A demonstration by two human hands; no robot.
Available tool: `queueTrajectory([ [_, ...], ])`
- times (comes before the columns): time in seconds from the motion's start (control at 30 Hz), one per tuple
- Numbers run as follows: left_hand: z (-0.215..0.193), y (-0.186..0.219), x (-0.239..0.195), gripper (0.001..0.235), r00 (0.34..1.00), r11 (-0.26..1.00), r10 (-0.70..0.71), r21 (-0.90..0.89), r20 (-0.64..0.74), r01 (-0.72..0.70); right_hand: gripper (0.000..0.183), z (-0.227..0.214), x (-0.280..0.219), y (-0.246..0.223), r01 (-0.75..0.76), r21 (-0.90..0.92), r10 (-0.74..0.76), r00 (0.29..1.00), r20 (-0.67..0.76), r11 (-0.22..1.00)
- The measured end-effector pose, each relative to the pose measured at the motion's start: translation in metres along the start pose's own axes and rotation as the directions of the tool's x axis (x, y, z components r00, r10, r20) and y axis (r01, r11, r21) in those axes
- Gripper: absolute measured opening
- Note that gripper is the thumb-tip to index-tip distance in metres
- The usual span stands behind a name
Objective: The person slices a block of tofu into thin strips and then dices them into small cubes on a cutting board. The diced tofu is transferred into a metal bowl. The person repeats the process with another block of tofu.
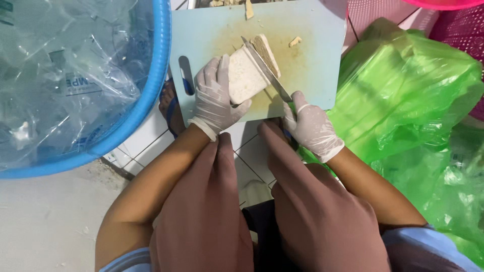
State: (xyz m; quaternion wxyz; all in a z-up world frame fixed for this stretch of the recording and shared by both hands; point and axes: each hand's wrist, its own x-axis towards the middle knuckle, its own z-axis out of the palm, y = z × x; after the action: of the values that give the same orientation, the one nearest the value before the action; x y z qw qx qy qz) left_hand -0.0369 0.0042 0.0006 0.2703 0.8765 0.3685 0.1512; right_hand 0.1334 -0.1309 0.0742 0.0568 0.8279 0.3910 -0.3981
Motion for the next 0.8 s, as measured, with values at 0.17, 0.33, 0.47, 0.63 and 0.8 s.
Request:
queueTrajectory([
  [0.17, 0.001, -0.009, -0.001, 0.111, 1.0, 0.999, 0.025, -0.024, 0.013, -0.025, 0.036, 0.008, 0.008, 0.0, -0.052, -0.113, 0.058, 0.997, 0.05, 0.992],
  [0.33, 0.001, -0.01, 0.0, 0.11, 0.998, 0.999, 0.032, -0.029, 0.049, -0.031, 0.052, 0.008, 0.024, -0.026, -0.072, -0.075, 0.081, 0.989, 0.124, 0.995],
  [0.47, 0.002, -0.016, 0.0, 0.113, 0.996, 1.0, 0.006, -0.029, 0.093, -0.003, 0.052, 0.026, 0.043, -0.001, -0.036, -0.059, 0.038, 0.998, 0.044, 0.998],
  [0.63, 0.012, -0.021, -0.005, 0.113, 0.998, 0.993, -0.014, -0.113, 0.058, 0.021, 0.039, 0.01, 0.014, -0.007, -0.013, 0.054, 0.015, 0.999, -0.036, 0.998],
  [0.8, 0.012, -0.022, -0.002, 0.112, 0.999, 0.997, 0.011, -0.077, 0.053, -0.007, 0.037, 0.012, 0.008, -0.015, -0.023, -0.024, 0.023, 1.0, 0.001, 0.999],
])
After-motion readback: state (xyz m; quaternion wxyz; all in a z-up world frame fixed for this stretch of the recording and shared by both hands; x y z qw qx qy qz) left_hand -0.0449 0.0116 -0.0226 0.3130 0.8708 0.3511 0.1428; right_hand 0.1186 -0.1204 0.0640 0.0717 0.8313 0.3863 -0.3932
